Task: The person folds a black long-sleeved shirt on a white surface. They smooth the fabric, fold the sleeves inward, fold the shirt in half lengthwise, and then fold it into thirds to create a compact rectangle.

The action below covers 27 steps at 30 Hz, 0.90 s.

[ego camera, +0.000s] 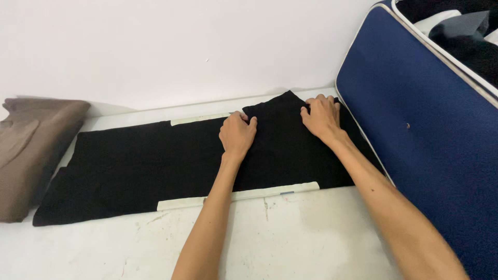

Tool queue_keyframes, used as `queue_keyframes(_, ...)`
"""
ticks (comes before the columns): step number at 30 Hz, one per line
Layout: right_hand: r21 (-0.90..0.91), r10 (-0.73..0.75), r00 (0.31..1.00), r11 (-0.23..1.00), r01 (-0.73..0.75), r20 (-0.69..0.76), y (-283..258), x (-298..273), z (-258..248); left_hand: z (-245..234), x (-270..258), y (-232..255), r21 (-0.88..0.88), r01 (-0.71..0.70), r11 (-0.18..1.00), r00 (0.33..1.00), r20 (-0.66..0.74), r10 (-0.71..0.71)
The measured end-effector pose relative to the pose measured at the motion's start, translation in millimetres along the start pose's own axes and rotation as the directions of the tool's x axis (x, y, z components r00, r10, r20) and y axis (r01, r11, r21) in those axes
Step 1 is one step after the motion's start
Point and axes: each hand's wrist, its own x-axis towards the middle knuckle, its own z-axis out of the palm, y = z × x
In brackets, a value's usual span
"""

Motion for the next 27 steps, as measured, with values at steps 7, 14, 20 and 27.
queue_keyframes(7,0.273,0.181,0.974,0.939,-0.211,0.133,19.6,51.6,19.5,0.9,14.9,-1.8,-0.270,0.125,0.955,0.988,0.117,-0.096)
queue_keyframes(14,0.471,0.175,0.968,0.849,-0.241,0.180,20.2,69.1,13.9,8.4,22.8,0.9,-0.239,0.164,0.957,0.983,0.117,-0.139)
queue_keyframes(20,0.491,0.200,0.952,0.821,-0.292,0.233,19.3,59.4,3.3,11.3,21.7,-4.0,-0.319,0.099,0.943,0.994,0.075,-0.079)
queue_keyframes(27,0.652,0.274,0.946,0.688,-0.319,0.173,19.9,22.3,-29.4,-21.3,12.5,15.7,-0.342,-0.010,0.940,0.997,0.071,0.036)
